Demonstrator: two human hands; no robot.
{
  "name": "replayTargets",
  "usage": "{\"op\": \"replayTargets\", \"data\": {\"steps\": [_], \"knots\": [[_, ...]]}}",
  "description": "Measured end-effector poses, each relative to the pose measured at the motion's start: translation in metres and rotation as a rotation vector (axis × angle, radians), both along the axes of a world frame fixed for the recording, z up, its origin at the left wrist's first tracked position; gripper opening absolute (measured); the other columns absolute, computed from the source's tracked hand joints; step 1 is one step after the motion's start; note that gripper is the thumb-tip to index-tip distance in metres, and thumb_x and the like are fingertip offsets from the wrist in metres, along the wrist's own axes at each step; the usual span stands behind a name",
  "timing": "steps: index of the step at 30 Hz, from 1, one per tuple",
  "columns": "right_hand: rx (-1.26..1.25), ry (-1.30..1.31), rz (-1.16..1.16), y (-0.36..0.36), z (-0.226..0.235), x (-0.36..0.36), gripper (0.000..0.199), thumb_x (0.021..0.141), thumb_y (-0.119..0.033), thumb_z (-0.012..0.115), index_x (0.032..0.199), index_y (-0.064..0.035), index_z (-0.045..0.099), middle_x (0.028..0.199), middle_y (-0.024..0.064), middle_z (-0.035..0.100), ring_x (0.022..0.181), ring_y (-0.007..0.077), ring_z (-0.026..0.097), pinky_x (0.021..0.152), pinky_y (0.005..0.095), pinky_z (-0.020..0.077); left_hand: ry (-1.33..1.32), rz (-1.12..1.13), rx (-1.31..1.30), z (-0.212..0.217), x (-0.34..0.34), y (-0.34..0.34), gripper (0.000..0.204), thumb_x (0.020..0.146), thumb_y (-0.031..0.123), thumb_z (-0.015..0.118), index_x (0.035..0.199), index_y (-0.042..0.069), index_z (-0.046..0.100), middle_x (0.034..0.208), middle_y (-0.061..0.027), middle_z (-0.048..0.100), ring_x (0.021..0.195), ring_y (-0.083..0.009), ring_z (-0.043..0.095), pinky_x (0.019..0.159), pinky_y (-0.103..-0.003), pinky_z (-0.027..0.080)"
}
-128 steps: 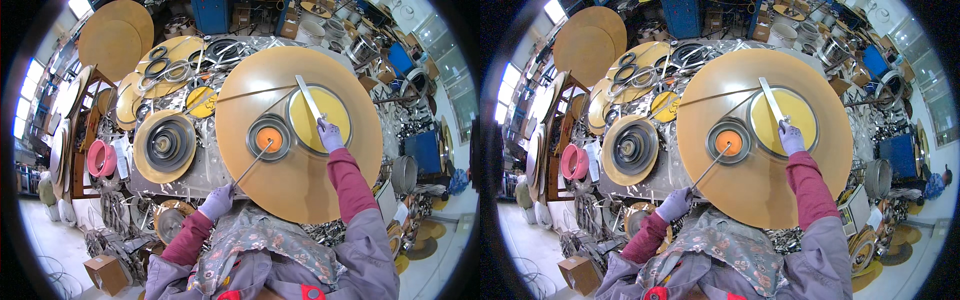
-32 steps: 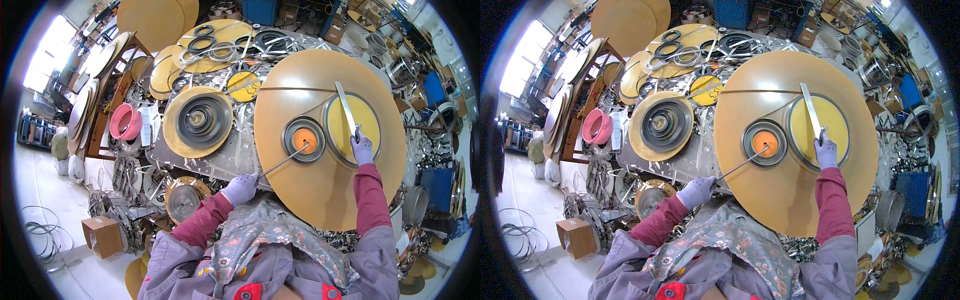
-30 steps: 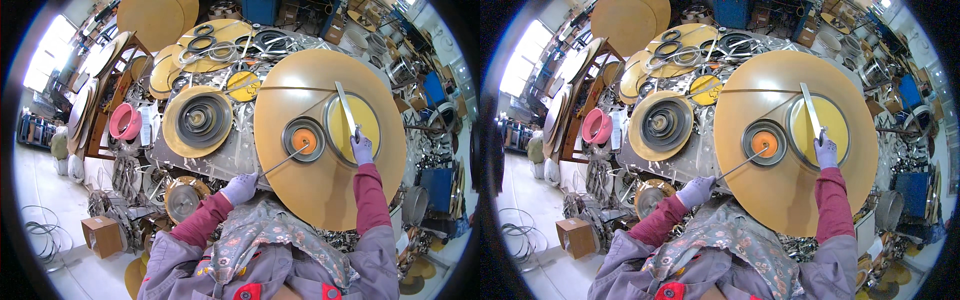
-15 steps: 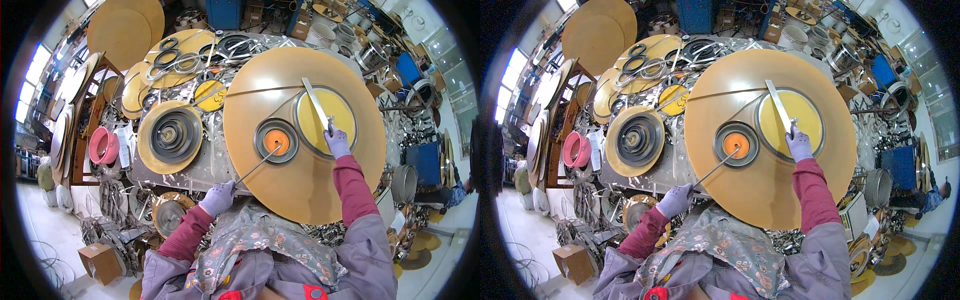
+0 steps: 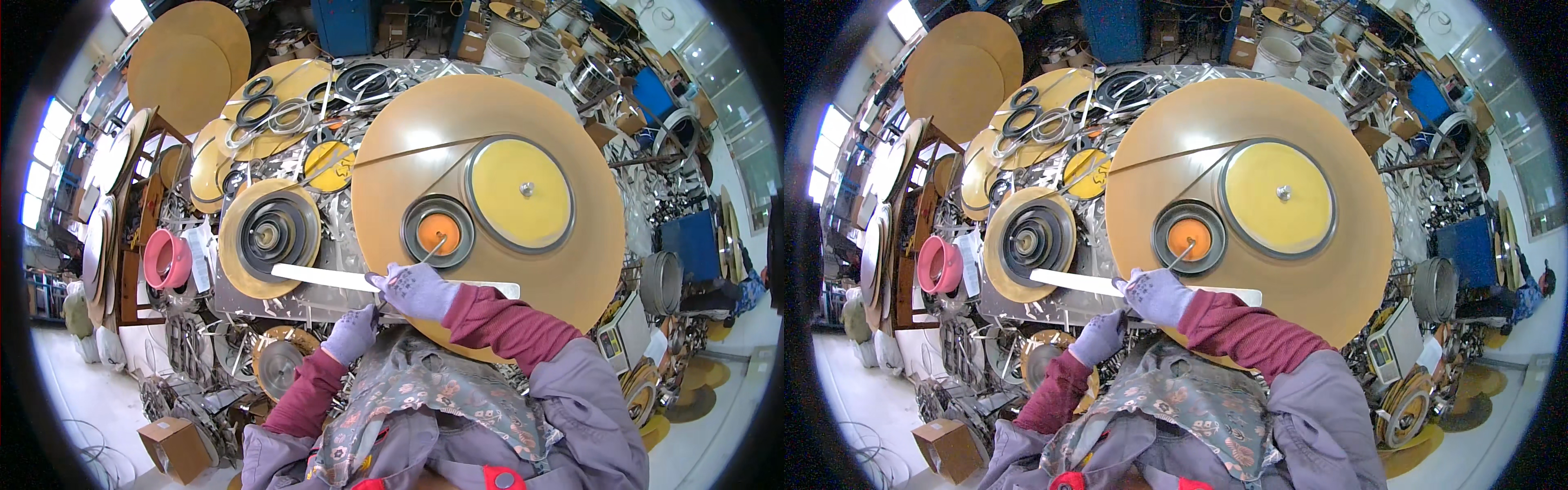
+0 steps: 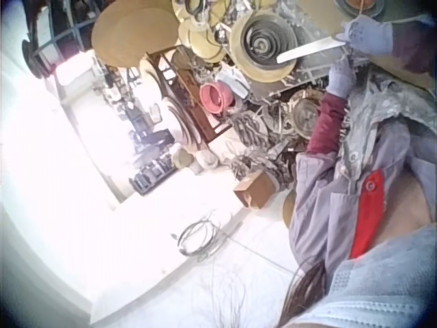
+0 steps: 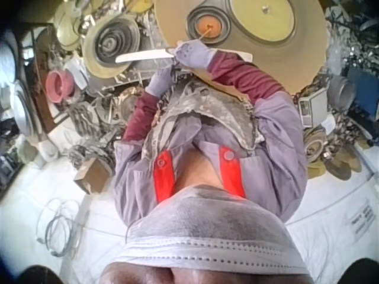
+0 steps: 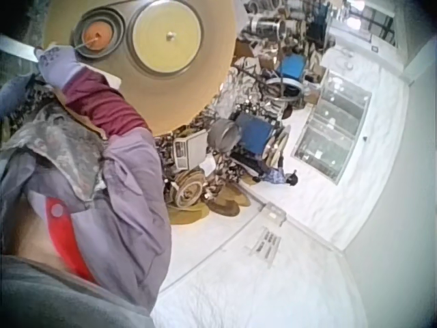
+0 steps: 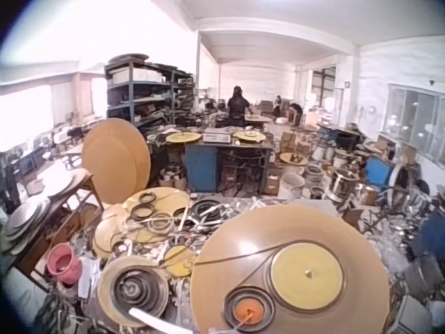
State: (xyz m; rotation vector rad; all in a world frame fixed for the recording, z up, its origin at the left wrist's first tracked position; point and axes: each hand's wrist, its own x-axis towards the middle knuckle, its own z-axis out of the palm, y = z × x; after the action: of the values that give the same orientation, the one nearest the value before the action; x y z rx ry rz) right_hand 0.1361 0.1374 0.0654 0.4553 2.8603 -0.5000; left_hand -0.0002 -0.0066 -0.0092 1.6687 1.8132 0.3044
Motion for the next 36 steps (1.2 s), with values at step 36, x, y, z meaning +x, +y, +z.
{"op": "replayTargets", "data": {"steps": [36], "knots": [[0.305, 0.151, -1.128, 0.184, -0.081, 0.207, 0.036, 0.088, -0.026, 0.055, 0.120, -0.0103, 0.059, 0.099, 0.0204, 0.065, 0.093, 0.0374, 0.061, 0.085, 0.0451, 0.0475, 0.017, 0.007, -0.093, 0.003, -0.007, 0.009, 0.014, 0.088, 0.015, 0.048, 0.092, 0.002, 0.050, 0.081, -0.0253, 0.061, 0.080, -0.0432, 0.061, 0.069, -0.052, 0.047]]}}
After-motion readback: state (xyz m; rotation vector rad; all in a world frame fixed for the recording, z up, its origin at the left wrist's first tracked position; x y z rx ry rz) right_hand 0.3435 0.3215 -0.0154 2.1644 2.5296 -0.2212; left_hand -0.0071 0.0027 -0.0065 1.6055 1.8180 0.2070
